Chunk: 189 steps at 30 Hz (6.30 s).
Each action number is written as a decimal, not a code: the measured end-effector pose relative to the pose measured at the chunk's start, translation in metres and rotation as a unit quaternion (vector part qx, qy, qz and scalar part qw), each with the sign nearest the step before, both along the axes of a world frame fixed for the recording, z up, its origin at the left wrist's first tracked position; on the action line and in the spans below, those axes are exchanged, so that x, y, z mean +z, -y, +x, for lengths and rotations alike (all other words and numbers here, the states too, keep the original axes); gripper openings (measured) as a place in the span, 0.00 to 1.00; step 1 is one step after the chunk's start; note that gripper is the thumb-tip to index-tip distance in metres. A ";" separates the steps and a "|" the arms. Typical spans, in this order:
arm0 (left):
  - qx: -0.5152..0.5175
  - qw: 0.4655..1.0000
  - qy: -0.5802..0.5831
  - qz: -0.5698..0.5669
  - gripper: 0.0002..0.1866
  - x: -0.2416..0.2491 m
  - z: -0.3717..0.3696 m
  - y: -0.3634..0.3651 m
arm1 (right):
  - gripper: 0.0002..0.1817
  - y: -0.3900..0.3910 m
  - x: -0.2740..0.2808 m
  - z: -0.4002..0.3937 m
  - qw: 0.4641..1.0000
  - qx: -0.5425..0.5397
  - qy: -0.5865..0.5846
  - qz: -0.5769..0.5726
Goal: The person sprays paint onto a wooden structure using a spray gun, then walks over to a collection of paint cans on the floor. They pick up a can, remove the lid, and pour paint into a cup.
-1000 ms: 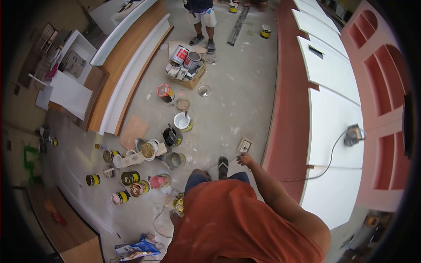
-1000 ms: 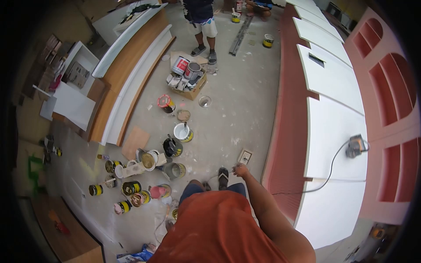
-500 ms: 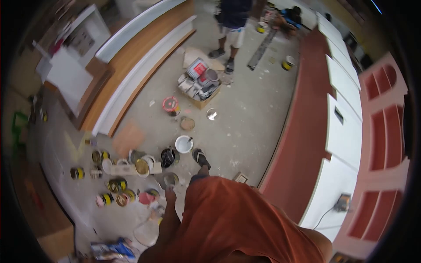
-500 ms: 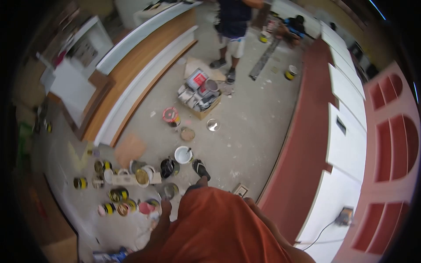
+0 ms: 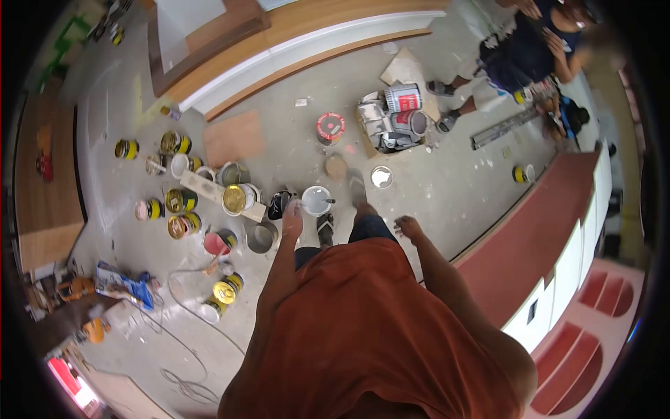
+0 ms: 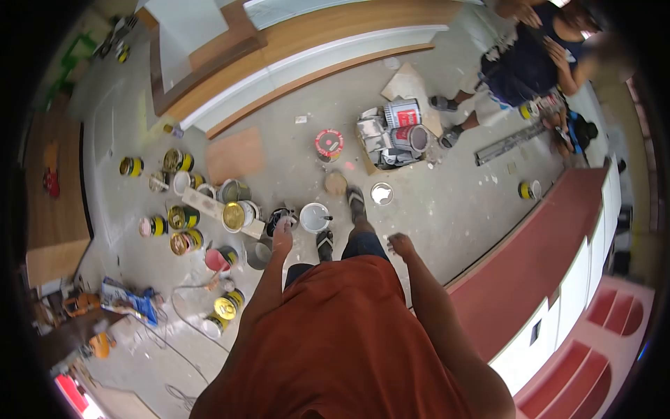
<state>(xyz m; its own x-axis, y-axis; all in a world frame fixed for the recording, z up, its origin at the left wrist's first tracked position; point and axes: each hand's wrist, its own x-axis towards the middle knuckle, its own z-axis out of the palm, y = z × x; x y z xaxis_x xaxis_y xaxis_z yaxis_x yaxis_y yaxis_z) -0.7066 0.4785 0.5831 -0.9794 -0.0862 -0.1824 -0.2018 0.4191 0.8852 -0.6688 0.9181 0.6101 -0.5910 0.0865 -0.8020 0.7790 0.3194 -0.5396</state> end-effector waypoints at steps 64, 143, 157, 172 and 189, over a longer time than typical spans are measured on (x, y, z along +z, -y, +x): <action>0.044 0.981 0.129 0.136 0.24 0.133 -0.265 -0.176 | 0.26 0.011 -0.129 -0.415 0.723 -0.176 0.216 -0.633; -0.032 0.928 -0.174 0.327 0.33 0.334 0.034 -0.230 | 0.15 -0.183 0.268 0.143 0.948 0.109 -0.299 0.030; -0.002 0.964 -0.074 0.256 0.26 0.289 0.042 -0.224 | 0.16 -0.210 0.242 0.135 0.942 -0.049 -0.331 -0.038; -0.057 0.963 -0.082 0.251 0.15 0.318 0.019 -0.234 | 0.17 -0.223 0.241 0.000 0.850 -0.200 -0.462 -0.157; -0.103 0.940 -0.171 0.277 0.28 0.349 0.018 -0.234 | 0.18 0.271 0.260 -0.211 0.725 0.359 -0.081 -0.582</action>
